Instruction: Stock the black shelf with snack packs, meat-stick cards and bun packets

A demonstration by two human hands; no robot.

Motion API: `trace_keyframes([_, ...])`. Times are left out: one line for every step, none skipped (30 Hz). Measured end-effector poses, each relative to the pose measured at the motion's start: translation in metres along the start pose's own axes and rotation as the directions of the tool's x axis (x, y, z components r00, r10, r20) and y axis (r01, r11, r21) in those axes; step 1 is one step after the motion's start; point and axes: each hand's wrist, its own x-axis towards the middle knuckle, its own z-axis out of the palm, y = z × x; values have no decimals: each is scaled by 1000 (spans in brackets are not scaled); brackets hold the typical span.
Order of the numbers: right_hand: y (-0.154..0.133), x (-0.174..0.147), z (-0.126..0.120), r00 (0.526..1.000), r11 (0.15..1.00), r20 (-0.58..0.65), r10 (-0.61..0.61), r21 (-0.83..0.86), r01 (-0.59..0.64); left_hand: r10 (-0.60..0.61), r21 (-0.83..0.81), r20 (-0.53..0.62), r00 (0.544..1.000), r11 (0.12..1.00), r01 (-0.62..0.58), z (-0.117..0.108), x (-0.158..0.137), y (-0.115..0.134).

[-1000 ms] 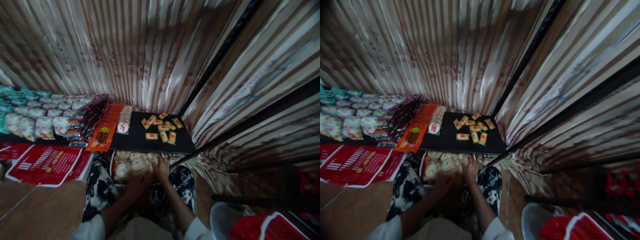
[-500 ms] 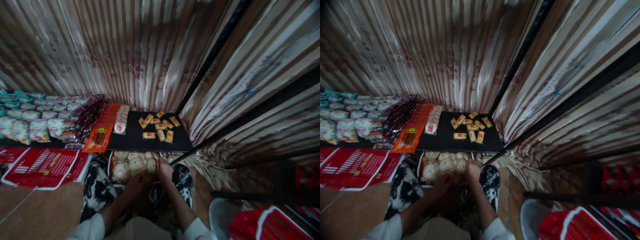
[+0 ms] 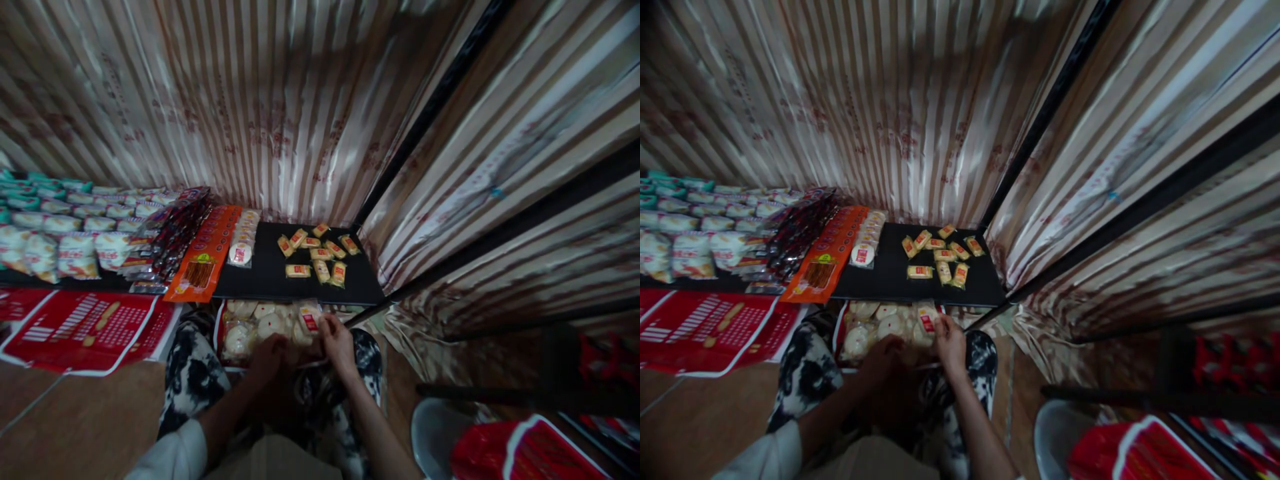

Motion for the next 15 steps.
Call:
trace_keyframes([-1, 1, 4, 999, 991, 36, 40, 123, -45, -5, -17, -13, 1000, 1000, 5, -2, 1, 2])
trace_keyframes([-1, 2, 9, 995, 969, 70, 74, 231, -88, -10, -38, -20, 1000, 999, 9, -4, 3, 5])
trace_keyframes([-2, 3, 15, 990, 941, 96, 98, 315, -124, -14, -65, -25, 1000, 998, 13, -6, 4, 8])
trace_keyframes([-4, 3, 20, 987, 915, 115, 110, 376, -146, -18, -103, -23, 1000, 995, 15, -7, 5, 10])
trace_keyframes([-6, 3, 26, 986, 894, 124, 111, 420, -154, -24, -147, -21, 999, 989, 21, -9, 6, 11])
trace_keyframes([-8, 2, 31, 986, 878, 129, 107, 452, -155, -37, -188, -20, 999, 982, 32, -11, 7, 11])
trace_keyframes([-11, 1, 36, 985, 866, 138, 100, 475, -154, -53, -218, -29, 998, 975, 46, -13, 8, 11])
trace_keyframes([-14, 0, 40, 984, 857, 156, 90, 491, -156, -68, -231, -48, 997, 971, 55, -15, 8, 9])
trace_keyframes([-18, -1, 44, 981, 852, 179, 78, 500, -159, -83, -232, -74, 994, 971, 64, -17, 9, 8])
trace_keyframes([-23, -1, 47, 977, 851, 204, 62, 500, -159, -95, -224, -102, 990, 972, 70, -20, 9, 7])
trace_keyframes([-27, -1, 49, 973, 857, 227, 40, 492, -150, -107, -214, -133, 985, 974, 76, -24, 10, 6])
trace_keyframes([-32, -1, 51, 970, 870, 243, 12, 476, -130, -116, -210, -162, 980, 974, 80, -28, 11, 6])
trace_keyframes([-38, 1, 53, 967, 884, 253, -16, 455, -104, -124, -214, -191, 974, 973, 82, -33, 12, 7])
trace_keyframes([-43, 3, 55, 963, 900, 265, -42, 429, -79, -131, -220, -219, 967, 972, 81, -38, 14, 9])
trace_keyframes([-49, 5, 56, 959, 915, 275, -60, 399, -57, -136, -232, -249, 959, 970, 77, -44, 16, 11])
